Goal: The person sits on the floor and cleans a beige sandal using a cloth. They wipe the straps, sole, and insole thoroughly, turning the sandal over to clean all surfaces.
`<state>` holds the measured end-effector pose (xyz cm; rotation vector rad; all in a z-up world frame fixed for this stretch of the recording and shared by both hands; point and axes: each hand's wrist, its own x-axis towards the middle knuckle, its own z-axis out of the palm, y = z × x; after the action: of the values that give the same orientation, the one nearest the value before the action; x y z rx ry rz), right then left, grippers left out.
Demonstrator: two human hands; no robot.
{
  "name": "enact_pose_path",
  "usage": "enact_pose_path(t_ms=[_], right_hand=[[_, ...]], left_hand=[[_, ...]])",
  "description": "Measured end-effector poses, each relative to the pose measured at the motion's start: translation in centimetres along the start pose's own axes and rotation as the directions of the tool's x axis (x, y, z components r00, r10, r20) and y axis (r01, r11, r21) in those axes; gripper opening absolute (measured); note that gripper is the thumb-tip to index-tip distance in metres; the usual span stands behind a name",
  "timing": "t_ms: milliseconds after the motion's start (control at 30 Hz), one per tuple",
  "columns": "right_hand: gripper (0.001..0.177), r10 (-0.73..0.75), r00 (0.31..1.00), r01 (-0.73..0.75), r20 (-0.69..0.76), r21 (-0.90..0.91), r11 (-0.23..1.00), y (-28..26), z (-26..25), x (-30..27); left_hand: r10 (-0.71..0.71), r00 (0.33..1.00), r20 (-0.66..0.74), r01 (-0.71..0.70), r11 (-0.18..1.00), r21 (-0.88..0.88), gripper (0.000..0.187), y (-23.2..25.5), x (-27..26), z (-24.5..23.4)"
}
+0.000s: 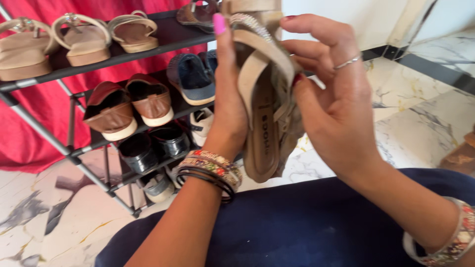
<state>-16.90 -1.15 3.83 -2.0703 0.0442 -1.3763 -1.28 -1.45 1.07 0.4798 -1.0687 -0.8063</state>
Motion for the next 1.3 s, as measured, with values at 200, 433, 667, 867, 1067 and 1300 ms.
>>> enact_pose_path(t_ms=[200, 433, 667, 867, 1067, 1300], right_hand=[[0.046, -0.019, 1.000, 0.020, 0.020, -0.052, 0.998, 0.6, -0.1, -0.8], [0.038, -0.104, 0.993, 0.107, 0.049, -0.077, 0.991, 1.4, -0.1, -0.8], [0.034, -0.099, 0.994, 0.102, 0.050, -0.056, 0.993, 1.4, 0.1, -1.0], [0.033, -0.102, 0.994, 0.105, 0.046, -0.058, 0.993, 1.6, 0.1, -1.0], [0.033, -0.089, 0.996, 0.090, 0.032, -0.030, 0.995, 1.6, 0.1, -1.3], [0.035, 0.046, 0.994, -0.048, -0.099, -0.019, 0.999, 2.4, 0.2, 0.5]], left_hand=[[0.079, 0.996, 0.033, -0.082, 0.992, 0.093, 0.085, 0.2, -0.5, -0.3], [0.075, 0.997, 0.033, -0.079, 0.984, 0.161, 0.085, 0.7, -0.7, -0.4], [0.067, 0.997, 0.026, -0.071, 0.983, 0.169, 0.082, 0.7, -0.7, -0.6], [0.068, 0.998, 0.013, -0.070, 0.979, 0.192, 0.079, 0.7, -0.6, -0.5], [0.067, 0.998, 0.007, -0.067, 0.973, 0.221, 0.080, 0.8, -0.5, -0.4], [0.073, 0.997, 0.015, -0.074, 0.991, 0.108, 0.084, 0.7, -0.8, 0.1]])
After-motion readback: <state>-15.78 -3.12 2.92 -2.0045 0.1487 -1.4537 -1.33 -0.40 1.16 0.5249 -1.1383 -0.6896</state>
